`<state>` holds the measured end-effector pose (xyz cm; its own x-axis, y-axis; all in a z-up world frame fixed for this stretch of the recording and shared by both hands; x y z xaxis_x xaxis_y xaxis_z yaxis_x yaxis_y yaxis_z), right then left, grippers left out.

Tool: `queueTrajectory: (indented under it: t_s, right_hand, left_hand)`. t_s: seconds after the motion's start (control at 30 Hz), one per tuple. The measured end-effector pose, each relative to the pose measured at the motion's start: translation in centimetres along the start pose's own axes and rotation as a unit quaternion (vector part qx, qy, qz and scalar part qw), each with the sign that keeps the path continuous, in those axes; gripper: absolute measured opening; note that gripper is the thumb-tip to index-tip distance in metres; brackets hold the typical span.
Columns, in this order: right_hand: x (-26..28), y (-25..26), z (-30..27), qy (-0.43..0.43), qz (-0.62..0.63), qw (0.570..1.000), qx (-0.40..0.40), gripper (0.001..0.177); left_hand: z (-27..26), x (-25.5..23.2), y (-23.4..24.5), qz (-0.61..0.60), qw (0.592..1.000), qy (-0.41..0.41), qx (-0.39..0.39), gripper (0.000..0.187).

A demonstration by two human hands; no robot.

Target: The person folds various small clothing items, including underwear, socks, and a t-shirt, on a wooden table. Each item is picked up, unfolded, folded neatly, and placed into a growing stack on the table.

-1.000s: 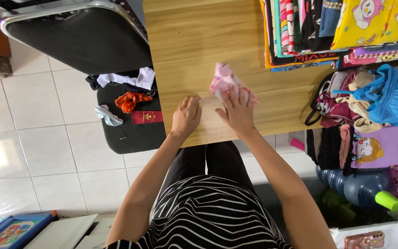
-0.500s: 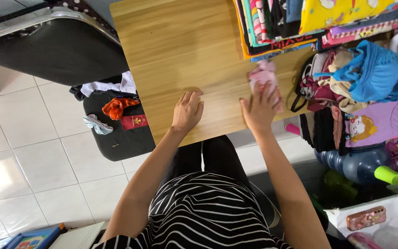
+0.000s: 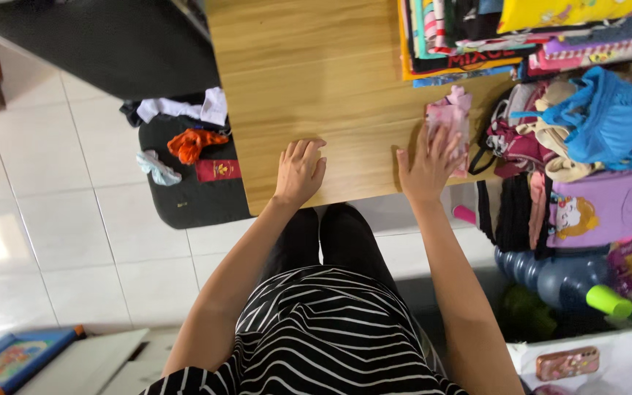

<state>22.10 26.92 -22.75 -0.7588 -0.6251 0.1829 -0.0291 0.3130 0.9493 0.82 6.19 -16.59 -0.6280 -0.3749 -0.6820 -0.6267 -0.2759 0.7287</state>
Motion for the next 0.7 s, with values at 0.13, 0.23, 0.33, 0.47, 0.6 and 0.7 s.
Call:
queueTrajectory:
  t_s: [0.13,0.23,0.33,0.47,0.6,0.7]
  right_hand:
    - [2.5,0.1,-0.6,0.055,0.012,0.998,0.011,0.076]
    - [4.9,-0.2,-0.5,0.118,0.012,0.993,0.005,0.076]
    - [7.8,-0.6,-0.5,0.178,0.004,0.984,0.019,0.078]
    - [12.3,-0.9,-1.0,0.267,0.001,0.963,0.04,0.079]
    - [17.2,-0.7,-1.7,0.333,-0.002,0.942,0.05,0.077]
    - [21.4,-0.7,-2.0,0.382,-0.006,0.923,0.055,0.075]
  left_hand:
    - [-2.1,0.2,0.7,0.019,0.999,0.005,-0.051,0.038]
    - [-3.9,0.8,1.3,0.03,0.995,0.028,-0.086,0.041]
    - [-6.1,1.7,2.0,0.039,0.991,0.062,-0.116,0.042]
    - [-9.4,3.1,2.8,0.037,0.981,0.109,-0.154,0.044]
    - [-12.6,5.0,3.9,0.04,0.968,0.141,-0.206,0.047]
    - [-14.9,6.8,4.9,0.054,0.954,0.168,-0.241,0.048]
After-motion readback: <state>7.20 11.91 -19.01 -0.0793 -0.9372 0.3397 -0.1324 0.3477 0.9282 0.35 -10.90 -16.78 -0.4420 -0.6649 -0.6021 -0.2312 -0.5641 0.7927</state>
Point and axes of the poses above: each hand's wrist, its own z-axis towards the middle knuckle, its own y-axis out of the back of the hand, x = y × z, the point moved 2 cm from there along z, towards the middle knuckle, and after that the axes turned 12 degrees about x, right-handed, at the moved point
